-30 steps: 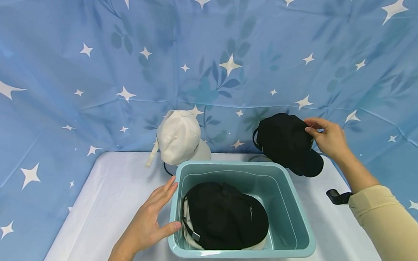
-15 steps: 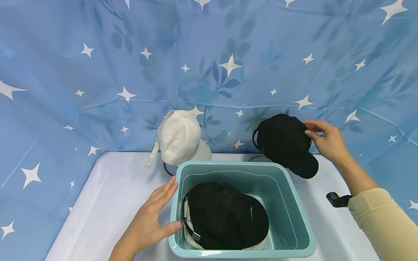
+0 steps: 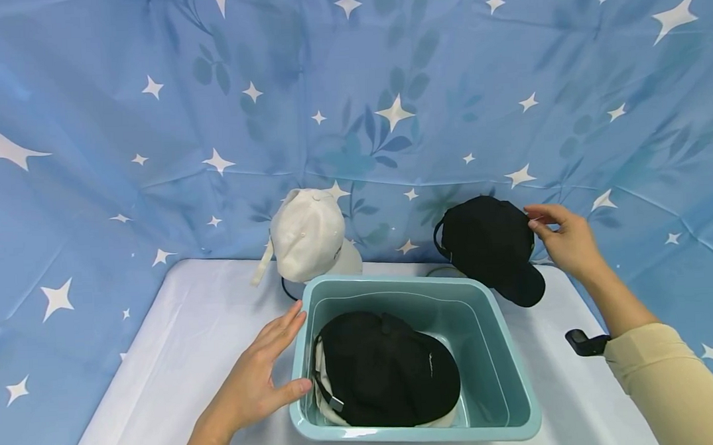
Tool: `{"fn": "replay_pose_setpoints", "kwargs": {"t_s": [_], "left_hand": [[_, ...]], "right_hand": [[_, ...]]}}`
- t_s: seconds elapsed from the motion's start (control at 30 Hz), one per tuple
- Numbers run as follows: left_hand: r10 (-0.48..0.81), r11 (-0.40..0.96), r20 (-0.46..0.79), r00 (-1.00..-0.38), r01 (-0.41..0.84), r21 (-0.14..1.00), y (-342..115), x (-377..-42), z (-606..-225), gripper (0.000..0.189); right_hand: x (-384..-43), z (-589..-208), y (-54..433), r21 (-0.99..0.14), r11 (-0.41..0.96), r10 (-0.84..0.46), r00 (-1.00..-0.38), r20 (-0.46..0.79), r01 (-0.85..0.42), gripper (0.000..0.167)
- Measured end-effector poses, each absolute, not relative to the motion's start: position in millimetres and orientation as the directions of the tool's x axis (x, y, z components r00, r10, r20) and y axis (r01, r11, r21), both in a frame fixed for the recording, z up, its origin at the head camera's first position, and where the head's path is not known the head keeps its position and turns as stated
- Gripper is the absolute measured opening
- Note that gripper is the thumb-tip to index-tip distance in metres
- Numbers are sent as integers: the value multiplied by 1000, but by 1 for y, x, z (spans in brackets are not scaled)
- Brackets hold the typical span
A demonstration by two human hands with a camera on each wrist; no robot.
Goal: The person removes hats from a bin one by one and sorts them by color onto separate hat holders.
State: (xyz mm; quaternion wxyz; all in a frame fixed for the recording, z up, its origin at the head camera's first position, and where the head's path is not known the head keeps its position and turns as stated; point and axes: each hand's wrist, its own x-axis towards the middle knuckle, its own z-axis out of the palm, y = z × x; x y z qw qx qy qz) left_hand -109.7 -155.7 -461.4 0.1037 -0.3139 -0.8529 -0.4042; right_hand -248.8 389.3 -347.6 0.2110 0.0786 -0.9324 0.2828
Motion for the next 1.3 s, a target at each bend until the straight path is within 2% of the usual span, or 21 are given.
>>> {"fn": "replay_pose_setpoints", "kwargs": {"t_s": [0.6,1.07,1.3], "left_hand": [[451,485,450,-770,635,601,-156,-110,-463,90],[452,489,455,-767,639,593,-156,-110,-463,89],[448,491,450,-772,634,598,-155,-110,-464,92]], "right_hand": [[-232,-325,379,-483,843,-2,-901,434,-234,32],[-213,-314,367,-492,840,-3,-910,415,-227,42],[-205,-314,359,-498,810,-50,-882,469,-311,40]]}}
